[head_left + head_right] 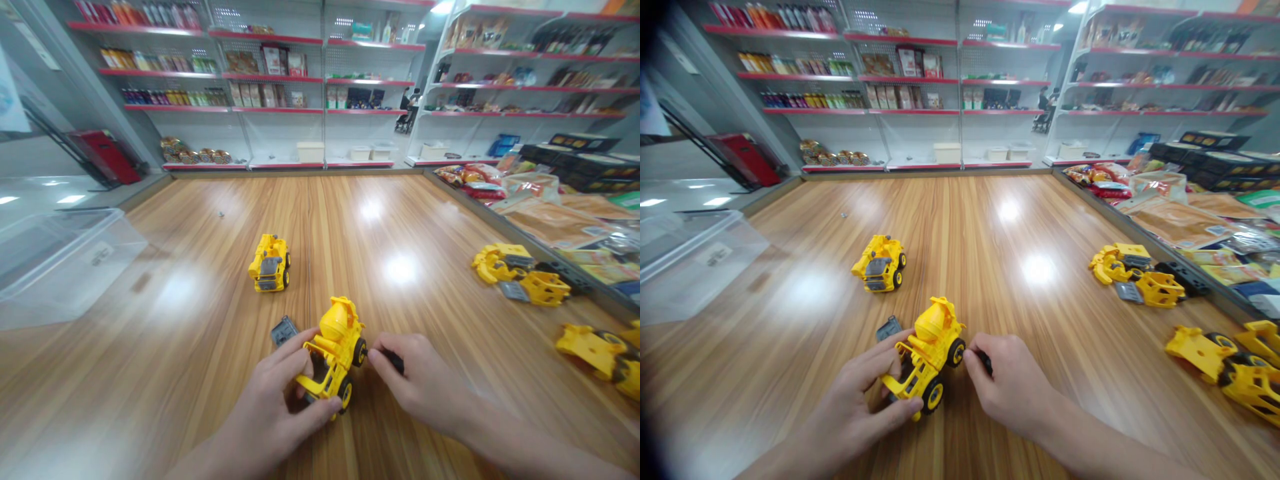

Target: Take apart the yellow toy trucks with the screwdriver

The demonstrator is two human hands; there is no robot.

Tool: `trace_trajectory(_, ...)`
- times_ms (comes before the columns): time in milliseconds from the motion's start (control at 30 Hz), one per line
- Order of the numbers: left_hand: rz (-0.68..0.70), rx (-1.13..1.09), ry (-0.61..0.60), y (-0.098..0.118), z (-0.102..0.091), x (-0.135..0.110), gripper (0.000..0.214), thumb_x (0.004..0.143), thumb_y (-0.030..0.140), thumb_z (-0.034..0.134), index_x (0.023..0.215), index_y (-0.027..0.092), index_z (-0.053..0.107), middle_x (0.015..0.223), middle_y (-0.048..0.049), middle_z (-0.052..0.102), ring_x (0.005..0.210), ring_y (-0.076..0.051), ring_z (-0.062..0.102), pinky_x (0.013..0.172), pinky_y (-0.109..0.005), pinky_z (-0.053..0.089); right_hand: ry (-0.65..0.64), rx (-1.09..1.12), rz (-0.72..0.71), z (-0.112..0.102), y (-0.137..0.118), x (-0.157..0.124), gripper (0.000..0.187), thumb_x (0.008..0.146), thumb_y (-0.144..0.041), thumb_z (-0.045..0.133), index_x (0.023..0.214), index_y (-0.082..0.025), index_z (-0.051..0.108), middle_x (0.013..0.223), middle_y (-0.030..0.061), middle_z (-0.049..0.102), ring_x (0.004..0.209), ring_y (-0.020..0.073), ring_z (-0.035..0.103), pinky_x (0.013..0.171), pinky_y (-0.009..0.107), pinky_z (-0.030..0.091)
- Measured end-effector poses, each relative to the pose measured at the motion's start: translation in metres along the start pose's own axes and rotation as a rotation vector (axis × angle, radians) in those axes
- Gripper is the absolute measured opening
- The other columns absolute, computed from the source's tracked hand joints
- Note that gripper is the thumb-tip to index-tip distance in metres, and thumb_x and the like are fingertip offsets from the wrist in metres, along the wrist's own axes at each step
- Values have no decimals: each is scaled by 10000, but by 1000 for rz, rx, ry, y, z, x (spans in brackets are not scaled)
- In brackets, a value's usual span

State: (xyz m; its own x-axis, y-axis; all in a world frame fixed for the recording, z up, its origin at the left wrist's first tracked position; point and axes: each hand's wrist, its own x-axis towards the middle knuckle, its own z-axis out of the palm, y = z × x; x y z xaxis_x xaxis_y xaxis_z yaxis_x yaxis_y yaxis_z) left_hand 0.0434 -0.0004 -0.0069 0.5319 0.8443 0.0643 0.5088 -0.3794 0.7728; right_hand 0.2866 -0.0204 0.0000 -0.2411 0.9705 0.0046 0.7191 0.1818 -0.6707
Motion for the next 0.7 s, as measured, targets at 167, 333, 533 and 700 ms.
trace_trajectory(167, 45, -32, -6, 2, -1, -1, 315, 831, 305, 683, 700, 244, 403, 900, -41, 674, 1149, -243, 612, 936, -343, 482, 6, 24, 5, 3, 0, -2, 242, 925, -267, 499, 702, -182, 536, 594, -29, 518, 532, 114, 471, 528, 247, 292)
trace_trajectory(333, 36, -23, -6, 1, 2, -1, 303, 800, 317, 713, 707, 235, 437, 1128, -85, 683, 1178, -256, 611, 951, -356, 498, -106, -17, 54, 6, 2, -2, 353, 961, -277, 423, 626, -184, 484, 539, -36, 459, 477, 100, 421, 491, 260, 228)
trace_trajectory(533, 50, 43, 23, -3, 5, -2, 282, 779, 319, 729, 700, 231, 473, 1284, -133, 666, 1255, -284, 578, 945, -378, 518, -127, -72, 7, 7, 4, -3, 369, 971, -269, 390, 618, -189, 460, 545, -26, 469, 477, 103, 415, 494, 261, 235)
trace_trajectory(700, 60, 34, 34, -2, 5, -2, 260, 759, 324, 752, 689, 224, 522, 1244, -134, 688, 1265, -287, 573, 919, -371, 537, -97, -164, -50, 7, 6, -5, 357, 971, -247, 399, 642, -185, 525, 583, 4, 578, 501, 120, 486, 516, 271, 259)
